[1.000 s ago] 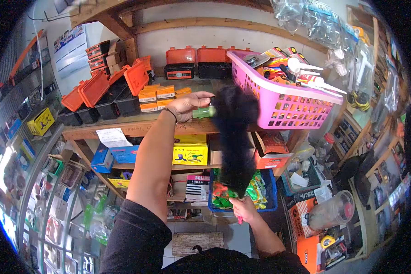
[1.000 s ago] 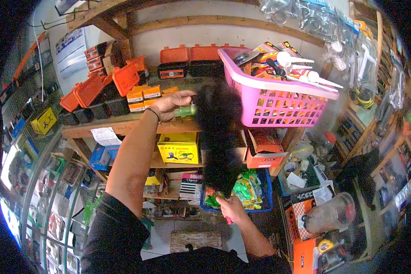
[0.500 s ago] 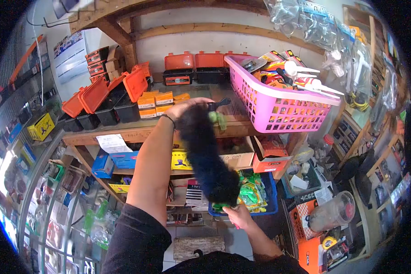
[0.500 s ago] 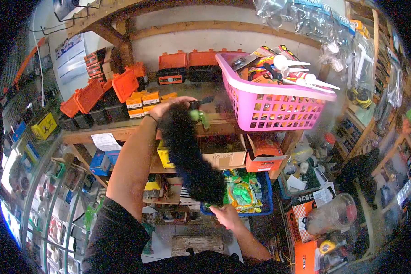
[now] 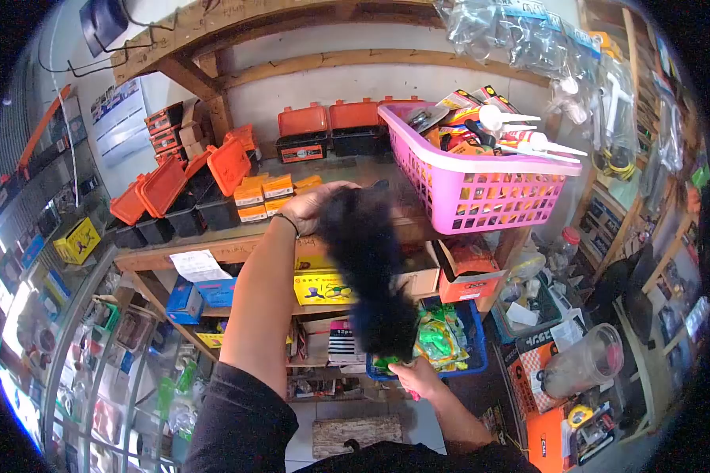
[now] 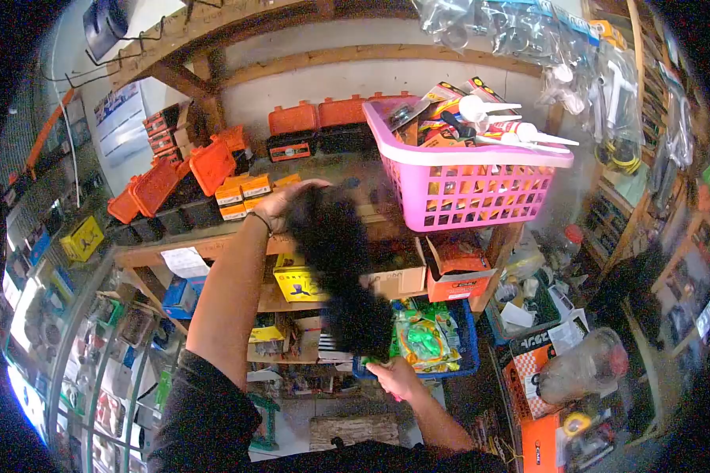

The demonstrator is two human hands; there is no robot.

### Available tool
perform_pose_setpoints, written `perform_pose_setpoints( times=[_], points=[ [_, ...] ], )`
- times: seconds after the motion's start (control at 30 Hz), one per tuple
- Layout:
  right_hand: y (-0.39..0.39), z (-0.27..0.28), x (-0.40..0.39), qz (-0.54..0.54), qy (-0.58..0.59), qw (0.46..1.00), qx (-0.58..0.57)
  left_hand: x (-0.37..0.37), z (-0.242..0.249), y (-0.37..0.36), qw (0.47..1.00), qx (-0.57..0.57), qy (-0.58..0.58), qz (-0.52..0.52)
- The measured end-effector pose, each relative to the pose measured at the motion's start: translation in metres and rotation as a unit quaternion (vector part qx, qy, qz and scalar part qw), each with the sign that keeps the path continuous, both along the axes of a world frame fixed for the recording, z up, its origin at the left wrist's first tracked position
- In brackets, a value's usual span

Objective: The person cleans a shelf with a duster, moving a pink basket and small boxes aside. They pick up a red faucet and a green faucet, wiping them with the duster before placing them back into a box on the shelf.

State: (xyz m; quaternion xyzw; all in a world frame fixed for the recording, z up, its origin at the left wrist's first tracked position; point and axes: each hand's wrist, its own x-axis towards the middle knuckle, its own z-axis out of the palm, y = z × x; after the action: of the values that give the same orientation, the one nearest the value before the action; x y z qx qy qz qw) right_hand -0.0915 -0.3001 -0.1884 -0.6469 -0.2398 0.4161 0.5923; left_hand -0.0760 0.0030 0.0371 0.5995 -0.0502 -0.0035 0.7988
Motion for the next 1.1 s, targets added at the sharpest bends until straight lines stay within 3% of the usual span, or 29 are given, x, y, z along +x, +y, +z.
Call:
perform_pose_setpoints(
  times=[0.03, 0.1, 0.2, 0.23, 0.3, 0.33, 0.37, 0.43, 0.47, 0.5, 0.57, 0.6, 0.7, 0.73, 0.83, 0.9, 0.93, 0.97, 1.0, 1.03, 1.1],
  points=[
    [-0.001, 0.004, 0.0, 0.005, -0.077, 0.996, -0.055, 0.008, -0.005, 0.027, 0.966, 0.239, -0.102, -0.021],
    [0.006, -0.035, 0.013, -0.002, -0.014, 1.0, -0.017, 0.018, -0.026, 0.032, 0.997, 0.02, -0.073, 0.004],
    [0.009, -0.041, 0.008, 0.016, 0.104, 0.991, 0.081, 0.001, -0.004, 0.003, 0.998, 0.061, -0.031, -0.005],
    [0.008, -0.031, 0.003, 0.016, 0.105, 0.991, 0.081, 0.006, -0.006, 0.008, 0.998, 0.061, -0.03, -0.006],
    [0.003, -0.003, -0.004, 0.015, -0.086, 0.993, -0.085, 0.013, -0.005, 0.017, 0.994, 0.083, -0.035, -0.054],
    [0.004, 0.006, -0.005, -0.004, -0.089, 0.993, -0.082, 0.015, -0.005, 0.015, 0.993, 0.109, -0.04, -0.018],
    [0.005, -0.003, 0.0, -0.004, -0.089, 0.993, -0.081, 0.015, -0.007, 0.014, 0.993, 0.11, -0.04, -0.017],
    [0.01, -0.019, 0.006, -0.017, 0.072, 0.996, 0.049, 0.0, -0.003, 0.0, 0.998, 0.054, -0.03, 0.016],
    [0.009, -0.026, 0.006, -0.014, 0.083, 0.994, 0.063, 0.004, -0.006, 0.006, 0.998, 0.043, -0.034, -0.021],
    [0.009, -0.026, 0.005, -0.014, 0.083, 0.994, 0.063, 0.008, -0.006, 0.011, 0.998, 0.043, -0.035, -0.021],
    [0.007, -0.03, 0.003, 0.045, -0.063, 0.994, -0.072, 0.017, -0.009, 0.022, 0.996, -0.006, 0.001, -0.086],
    [0.008, -0.031, 0.003, 0.045, -0.065, 0.994, -0.072, 0.012, -0.008, 0.015, 0.994, 0.11, -0.008, -0.008],
    [0.013, -0.031, -0.003, 0.02, 0.081, 0.994, 0.063, 0.004, -0.01, 0.01, 0.998, 0.034, -0.057, 0.0],
    [0.013, -0.022, -0.005, 0.002, 0.114, 0.992, 0.057, 0.006, -0.008, 0.008, 0.999, 0.036, -0.033, -0.013],
    [0.012, -0.019, -0.012, 0.056, 0.049, 0.997, 0.032, 0.006, -0.007, 0.008, 0.996, 0.032, -0.064, -0.045],
    [0.009, -0.011, -0.012, 0.031, 0.019, 0.999, -0.006, 0.016, -0.002, 0.01, 0.981, 0.195, 0.002, 0.026],
    [0.009, -0.006, -0.011, 0.007, -0.009, 0.999, -0.046, 0.015, -0.002, 0.011, 0.96, 0.259, -0.11, 0.006],
    [0.009, -0.004, -0.01, -0.017, -0.036, 0.996, -0.086, 0.013, -0.003, 0.012, 0.959, 0.26, -0.11, 0.006],
    [0.013, -0.006, -0.008, -0.042, 0.062, 0.996, 0.047, 0.009, -0.007, 0.012, 0.984, 0.164, -0.075, -0.006],
    [0.013, -0.005, -0.009, -0.042, 0.062, 0.996, 0.048, 0.004, -0.006, 0.007, 0.997, 0.064, -0.039, -0.017],
    [0.014, -0.001, -0.008, -0.02, 0.119, 0.989, 0.087, 0.004, -0.005, 0.003, 0.998, 0.043, -0.043, -0.027]
  ],
)
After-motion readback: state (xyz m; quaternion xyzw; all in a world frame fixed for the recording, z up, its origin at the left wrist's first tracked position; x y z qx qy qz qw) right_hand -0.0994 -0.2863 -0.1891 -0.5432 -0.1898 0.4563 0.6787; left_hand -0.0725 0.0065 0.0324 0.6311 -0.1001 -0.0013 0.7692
